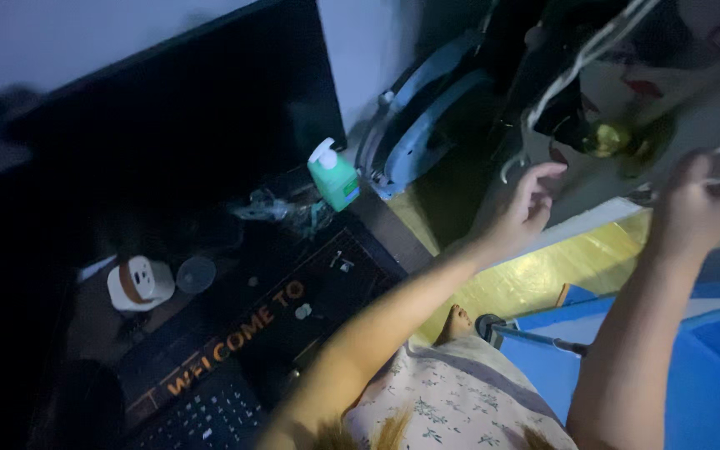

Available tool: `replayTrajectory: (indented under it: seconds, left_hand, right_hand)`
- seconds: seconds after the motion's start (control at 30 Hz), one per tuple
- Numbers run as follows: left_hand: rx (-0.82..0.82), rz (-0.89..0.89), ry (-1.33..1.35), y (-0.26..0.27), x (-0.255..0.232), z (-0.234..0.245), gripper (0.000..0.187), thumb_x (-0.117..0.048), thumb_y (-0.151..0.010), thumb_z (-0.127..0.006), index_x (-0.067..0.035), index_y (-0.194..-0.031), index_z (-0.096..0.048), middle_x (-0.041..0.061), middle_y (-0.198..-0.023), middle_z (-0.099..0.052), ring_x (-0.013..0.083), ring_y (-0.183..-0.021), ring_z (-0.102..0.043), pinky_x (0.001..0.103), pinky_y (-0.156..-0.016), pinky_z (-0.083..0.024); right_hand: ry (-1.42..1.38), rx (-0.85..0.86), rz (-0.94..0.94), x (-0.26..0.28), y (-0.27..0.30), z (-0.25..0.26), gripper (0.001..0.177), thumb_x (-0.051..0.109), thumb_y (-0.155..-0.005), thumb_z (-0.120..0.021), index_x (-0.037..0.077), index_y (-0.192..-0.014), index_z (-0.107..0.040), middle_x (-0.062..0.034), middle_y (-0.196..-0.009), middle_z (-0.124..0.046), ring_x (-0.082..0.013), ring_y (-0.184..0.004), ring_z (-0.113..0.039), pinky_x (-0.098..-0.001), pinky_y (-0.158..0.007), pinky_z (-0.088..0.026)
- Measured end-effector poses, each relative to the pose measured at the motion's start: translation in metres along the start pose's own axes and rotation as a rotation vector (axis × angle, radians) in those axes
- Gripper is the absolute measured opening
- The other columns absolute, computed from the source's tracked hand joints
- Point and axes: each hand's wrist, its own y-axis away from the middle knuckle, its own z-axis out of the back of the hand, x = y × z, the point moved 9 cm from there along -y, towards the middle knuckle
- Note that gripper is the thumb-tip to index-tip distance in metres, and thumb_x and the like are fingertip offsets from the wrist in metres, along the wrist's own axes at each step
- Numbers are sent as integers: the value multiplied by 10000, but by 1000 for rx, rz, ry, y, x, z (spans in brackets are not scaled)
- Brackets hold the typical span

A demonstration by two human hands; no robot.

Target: The person hangs a pink comb on a wall hook, then moves to a desk to pick up a small container and a plastic box. They walk to a different area to retrieve a pack of wipes, open it, and return to the desk. The person uses a wipe to clean the desk surface and the monitor.

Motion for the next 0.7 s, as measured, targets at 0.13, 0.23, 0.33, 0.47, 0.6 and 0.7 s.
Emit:
replayTrajectory:
  seconds: [0.13, 0.23, 0.33, 0.47, 0.6, 0.7]
  left_hand:
    - [7, 29, -112, 11, 4, 13, 581, 31, -939, -620, -117, -1481, -469, 85, -1194, -628, 155, -960, -643, 295, -862, -554]
    - [10, 100, -98, 19, 9, 26, 578, 10, -973, -594, -126, -1513, -436, 111, -1271, -613, 175, -1000, -646, 301, -874, -562]
    - [80, 66, -99, 28, 15, 29, 615, -13, -985, -588, -128, -1548, -368, 164, -1410, -527, 232, -1197, -602, 331, -988, -548]
    - [140, 129, -135, 42, 49, 28, 714, -48, -961, -609, -114, -1590, -278, 207, -1507, -471, 319, -1351, -551, 400, -1104, -477]
    - [46, 130, -348, 35, 79, 32, 733, -84, -909, -638, -65, -1564, -311, 232, -1522, -463, 392, -1410, -498, 430, -1162, -439]
    - [11, 199, -396, 21, 90, 26, 723, -123, -918, -636, -40, -1560, -314, 242, -1529, -441, 400, -1437, -449, 438, -1182, -409]
  right_hand:
    - [300, 87, 269, 70, 3, -46, 861, -195, -850, -611, -23, -1594, -211, -240, -1567, -348, -326, -1472, -383, -425, -1264, -274]
    - [454, 119, 275, 94, 3, -74, 932, -151, -846, -652, -12, -1634, -173, -251, -1581, -335, -362, -1497, -353, -428, -1295, -262]
    - [392, 144, 286, 103, -4, -99, 911, -144, -856, -641, -16, -1629, -175, -266, -1549, -358, -394, -1465, -387, -444, -1267, -297]
    - [142, 179, 416, 105, -13, -130, 878, -194, -882, -553, 11, -1635, -151, -236, -1569, -392, -370, -1482, -441, -443, -1268, -357]
    - [225, 250, 284, 78, -10, -150, 915, -146, -878, -586, 15, -1649, -120, -218, -1590, -349, -343, -1484, -411, -428, -1293, -323]
    - [320, 389, 327, 71, -2, -161, 1022, -59, -928, -691, 6, -1657, 23, -253, -1676, -122, -378, -1590, -171, -455, -1337, -138]
